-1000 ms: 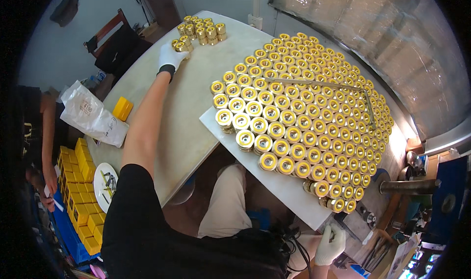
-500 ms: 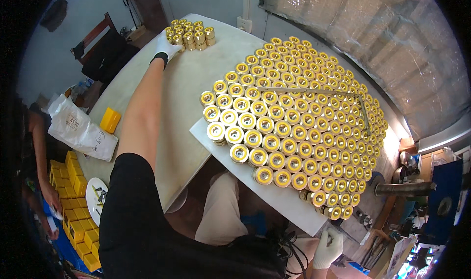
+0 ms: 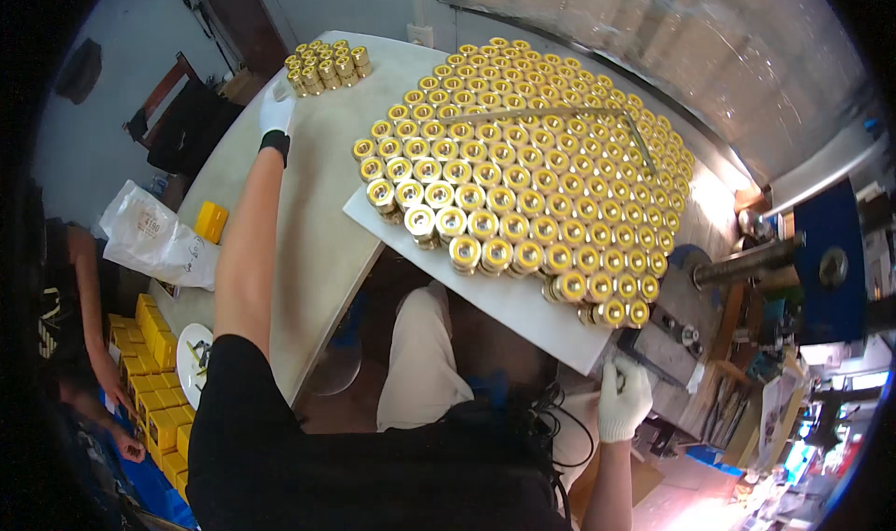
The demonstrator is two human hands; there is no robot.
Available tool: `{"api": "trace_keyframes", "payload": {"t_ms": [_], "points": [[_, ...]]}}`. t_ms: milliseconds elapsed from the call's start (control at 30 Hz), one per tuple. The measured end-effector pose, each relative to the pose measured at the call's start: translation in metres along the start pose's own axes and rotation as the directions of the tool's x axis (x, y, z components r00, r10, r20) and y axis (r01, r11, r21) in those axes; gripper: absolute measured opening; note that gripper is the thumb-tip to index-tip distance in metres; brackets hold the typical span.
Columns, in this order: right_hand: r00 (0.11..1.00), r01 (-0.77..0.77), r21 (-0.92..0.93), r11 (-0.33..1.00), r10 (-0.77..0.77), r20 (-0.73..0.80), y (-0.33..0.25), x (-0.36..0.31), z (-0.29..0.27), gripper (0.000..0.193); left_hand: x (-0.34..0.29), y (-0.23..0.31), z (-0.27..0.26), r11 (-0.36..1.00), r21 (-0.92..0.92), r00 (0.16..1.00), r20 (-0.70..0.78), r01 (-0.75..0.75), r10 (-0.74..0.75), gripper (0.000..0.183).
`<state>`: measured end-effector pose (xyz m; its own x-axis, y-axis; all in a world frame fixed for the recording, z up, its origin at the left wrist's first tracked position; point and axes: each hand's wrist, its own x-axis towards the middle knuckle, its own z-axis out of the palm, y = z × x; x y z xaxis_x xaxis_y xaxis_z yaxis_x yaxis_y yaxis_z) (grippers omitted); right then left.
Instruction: Using a manual hand press to assemble or join small metal cylinders.
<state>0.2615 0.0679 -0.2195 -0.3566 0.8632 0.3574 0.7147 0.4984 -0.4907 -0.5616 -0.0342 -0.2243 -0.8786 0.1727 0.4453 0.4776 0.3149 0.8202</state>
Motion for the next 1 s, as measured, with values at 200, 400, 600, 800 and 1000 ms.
{"api": "trace_keyframes", "payload": {"t_ms": [200,400,600,800,1000], "points": [[0.998,0.052,0.075,0.996,-0.049,-0.035,0.001,0.004,0.000,0.009,-0.204,0.201,-0.064,0.918,-0.124,0.893,0.214,-0.377,0.395,0.024],[0.998,0.050,0.094,0.994,-0.046,-0.036,0.007,-0.002,-0.002,0.011,-0.336,0.236,-0.061,0.745,0.164,0.741,0.367,-0.646,0.562,0.018],[0.997,0.052,0.119,0.992,-0.044,-0.062,0.011,-0.005,-0.005,0.013,-0.359,0.228,-0.058,0.680,0.179,0.699,0.286,-0.711,0.655,0.022],[0.997,0.060,0.127,0.990,-0.053,-0.055,0.011,-0.005,-0.006,0.010,-0.381,0.209,-0.069,0.931,0.067,0.911,0.242,-0.358,0.333,0.039],[0.998,0.040,0.136,0.990,-0.034,-0.046,0.009,-0.003,-0.013,0.009,-0.408,0.156,-0.080,0.742,-0.524,0.869,0.469,0.417,-0.158,0.043]]}}
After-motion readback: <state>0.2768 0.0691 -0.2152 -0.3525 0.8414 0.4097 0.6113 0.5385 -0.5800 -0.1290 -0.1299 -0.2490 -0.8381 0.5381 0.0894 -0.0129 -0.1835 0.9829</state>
